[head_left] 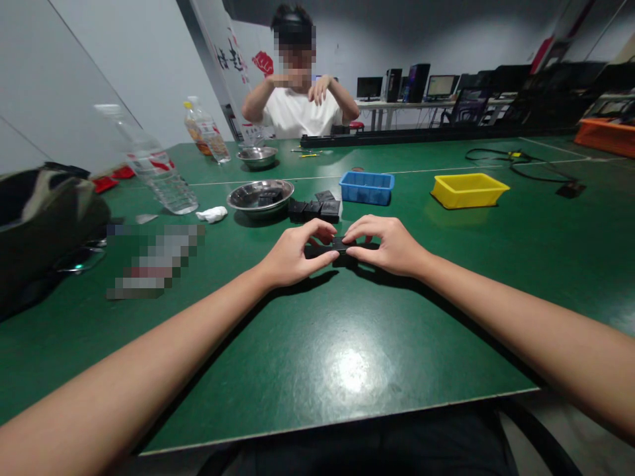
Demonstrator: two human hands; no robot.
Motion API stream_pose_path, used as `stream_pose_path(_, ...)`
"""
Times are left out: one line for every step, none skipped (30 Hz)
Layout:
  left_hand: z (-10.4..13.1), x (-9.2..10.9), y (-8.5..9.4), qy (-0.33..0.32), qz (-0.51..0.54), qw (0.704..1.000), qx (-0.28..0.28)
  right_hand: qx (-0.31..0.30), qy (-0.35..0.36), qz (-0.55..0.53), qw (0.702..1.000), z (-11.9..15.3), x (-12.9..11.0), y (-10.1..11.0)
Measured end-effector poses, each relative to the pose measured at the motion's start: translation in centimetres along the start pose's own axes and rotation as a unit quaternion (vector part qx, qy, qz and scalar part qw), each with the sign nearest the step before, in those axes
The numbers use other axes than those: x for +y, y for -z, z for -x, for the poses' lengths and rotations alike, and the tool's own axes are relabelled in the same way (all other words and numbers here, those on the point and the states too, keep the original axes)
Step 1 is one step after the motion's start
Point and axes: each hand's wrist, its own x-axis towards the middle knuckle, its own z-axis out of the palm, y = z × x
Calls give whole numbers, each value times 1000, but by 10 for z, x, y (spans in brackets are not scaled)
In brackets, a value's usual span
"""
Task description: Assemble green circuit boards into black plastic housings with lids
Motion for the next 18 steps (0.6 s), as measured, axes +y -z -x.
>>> stream_pose_path(0,0,0,-2,-11,1000,-4,-1,3,2,1000,0,1,0)
stream_pose_path(0,-1,0,-3,-20,1000,-7,-3,3,1,1000,0,1,0)
stream_pose_path(0,-1,1,-4,-25,1000,-9,-5,1,0,1000,0,1,0)
stream_pose_path(0,-1,1,-3,-28,1000,-9,-9,-3,-2,1000,0,1,0)
stream_pose_path(-1,-1,1,-2,-29,1000,-9,-12,-9,-4,1000,0,1,0)
stream_pose_path(-1,-1,1,1,-28,1000,-8,-15,-15,-8,1000,0,1,0)
stream_pose_path(-1,0,1,4,-26,1000,-8,-18,-22,-12,1000,0,1,1)
stream_pose_path(-1,0,1,8,-25,1000,-8,-19,-28,-17,999,0,1,1)
stream_pose_path(-1,0,1,12,-23,1000,-8,-19,-33,-22,999,0,1,1)
stream_pose_path(-1,0,1,15,-22,1000,-8,-18,-36,-27,999,0,1,1)
stream_pose_path(-1,0,1,16,-21,1000,-6,-18,-37,-32,999,0,1,1)
stream_pose_path(-1,0,1,16,-20,1000,-5,-18,-37,-36,999,0,1,1)
stream_pose_path(-1,0,1,14,-20,1000,-2,-17,-39,-38,998,0,1,1)
stream_pose_path(-1,0,1,12,-21,1000,0,-16,-42,-39,998,0,2,1)
stream_pose_path(-1,0,1,10,-22,1000,1,-14,-47,-38,998,0,2,1)
stream_pose_path(-2,-1,1,10,-24,1000,1,-11,-53,-36,998,0,2,1)
stream_pose_path(-2,-1,1,12,-26,1000,1,-5,-61,-34,998,0,3,2)
stream_pose_path(-2,-1,1,14,-28,999,1,1,-68,-33,997,0,4,2)
